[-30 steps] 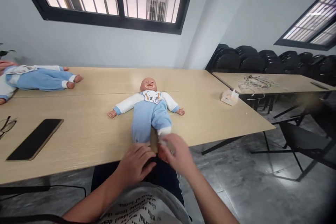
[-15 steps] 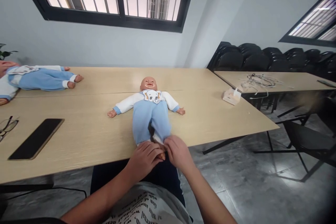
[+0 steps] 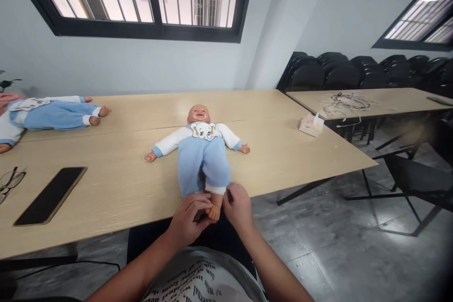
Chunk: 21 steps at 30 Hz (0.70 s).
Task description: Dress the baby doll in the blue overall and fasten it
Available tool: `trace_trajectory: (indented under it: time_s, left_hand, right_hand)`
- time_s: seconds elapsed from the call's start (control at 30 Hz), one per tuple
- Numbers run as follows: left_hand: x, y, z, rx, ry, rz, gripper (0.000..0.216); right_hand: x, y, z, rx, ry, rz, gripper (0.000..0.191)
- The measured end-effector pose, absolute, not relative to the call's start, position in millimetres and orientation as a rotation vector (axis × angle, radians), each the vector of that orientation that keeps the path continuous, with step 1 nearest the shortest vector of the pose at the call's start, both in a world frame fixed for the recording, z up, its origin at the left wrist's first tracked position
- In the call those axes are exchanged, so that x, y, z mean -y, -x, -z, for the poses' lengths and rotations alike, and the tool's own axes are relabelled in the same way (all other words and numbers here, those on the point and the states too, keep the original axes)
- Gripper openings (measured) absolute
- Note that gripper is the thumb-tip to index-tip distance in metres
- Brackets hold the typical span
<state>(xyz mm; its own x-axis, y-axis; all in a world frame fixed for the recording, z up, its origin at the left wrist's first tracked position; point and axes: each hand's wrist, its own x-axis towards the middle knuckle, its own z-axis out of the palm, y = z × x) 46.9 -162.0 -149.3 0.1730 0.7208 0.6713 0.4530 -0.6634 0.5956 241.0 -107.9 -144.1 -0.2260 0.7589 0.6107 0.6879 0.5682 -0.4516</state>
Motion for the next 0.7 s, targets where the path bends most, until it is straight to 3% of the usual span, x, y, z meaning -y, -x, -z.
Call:
trace_trajectory:
  time_s: [0.33,0.57,0.7]
  left_hand:
    - [162,-48,145,-1.121,-2.438,-1.401,0.025]
    - [167,-33,136,-1.011,-2.465,-1.284,0.031]
    - [125,7,128,-1.412,-2.072,-1.433,0.025]
  right_hand:
    - [131,-272,147,2.275,0.739,-0.255,0.015]
    - [63,-262,116,1.795,1.155,-0.53,0.025]
    - [-14,-241,108,1.852,1.412,-0.72,0.04]
